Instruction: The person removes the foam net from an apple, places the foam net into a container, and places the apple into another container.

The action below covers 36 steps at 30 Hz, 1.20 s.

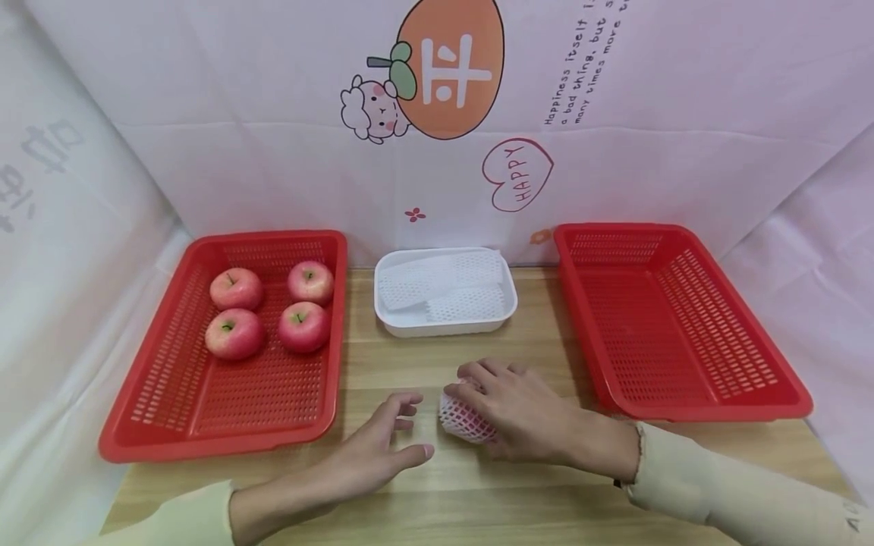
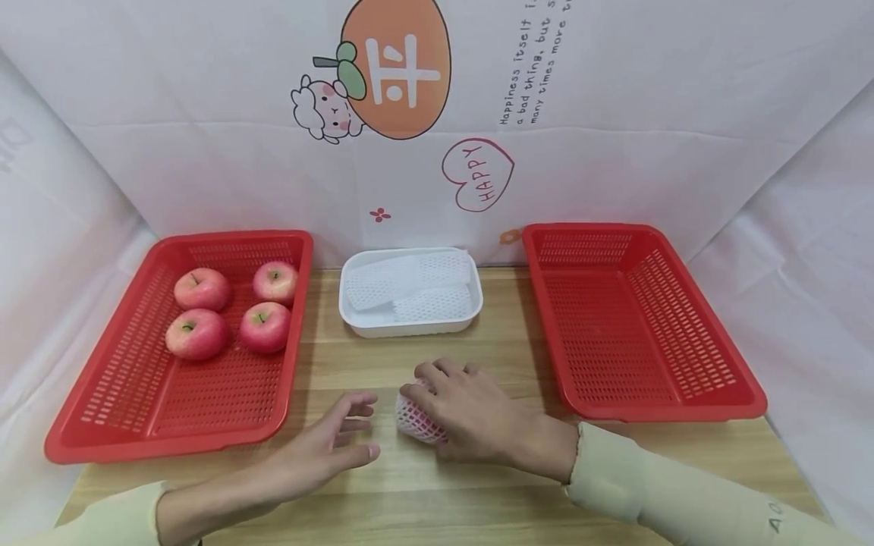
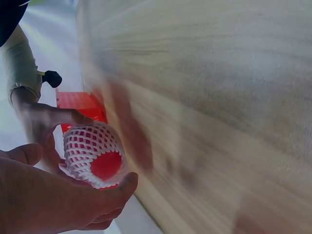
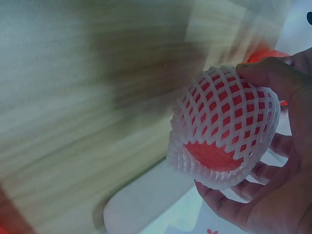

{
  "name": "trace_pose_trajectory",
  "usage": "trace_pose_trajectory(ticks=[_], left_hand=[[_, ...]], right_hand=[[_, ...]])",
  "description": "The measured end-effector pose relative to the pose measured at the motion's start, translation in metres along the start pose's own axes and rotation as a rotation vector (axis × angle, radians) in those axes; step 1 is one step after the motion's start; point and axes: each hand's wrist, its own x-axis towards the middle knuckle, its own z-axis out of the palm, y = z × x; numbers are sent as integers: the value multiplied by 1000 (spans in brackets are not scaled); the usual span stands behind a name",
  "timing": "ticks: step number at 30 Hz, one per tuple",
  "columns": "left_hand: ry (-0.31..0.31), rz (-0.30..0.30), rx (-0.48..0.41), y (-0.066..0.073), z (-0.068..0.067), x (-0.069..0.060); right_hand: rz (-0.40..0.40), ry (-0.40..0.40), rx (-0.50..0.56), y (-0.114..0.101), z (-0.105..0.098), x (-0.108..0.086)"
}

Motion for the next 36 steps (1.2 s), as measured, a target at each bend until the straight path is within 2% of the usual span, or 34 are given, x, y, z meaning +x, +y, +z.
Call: trace_pose_trajectory(ticks=[6, 12, 26, 30, 36], left_hand=[[-16, -33, -20, -4, 1, 3], [-28, -41, -33, -6, 0, 5], [-18, -67, -41, -11, -1, 8], [-24, -70, -41, -13, -1, 8], [-25, -68, -38, -15, -1, 10]], right_hand=[[-4, -14, -19, -3, 8, 0], [-12, -16, -11, -4, 16, -1], [-8, -11, -14, -5, 25, -4], [16, 0, 57, -2, 26, -8], [125, 57, 244, 5, 31, -18]])
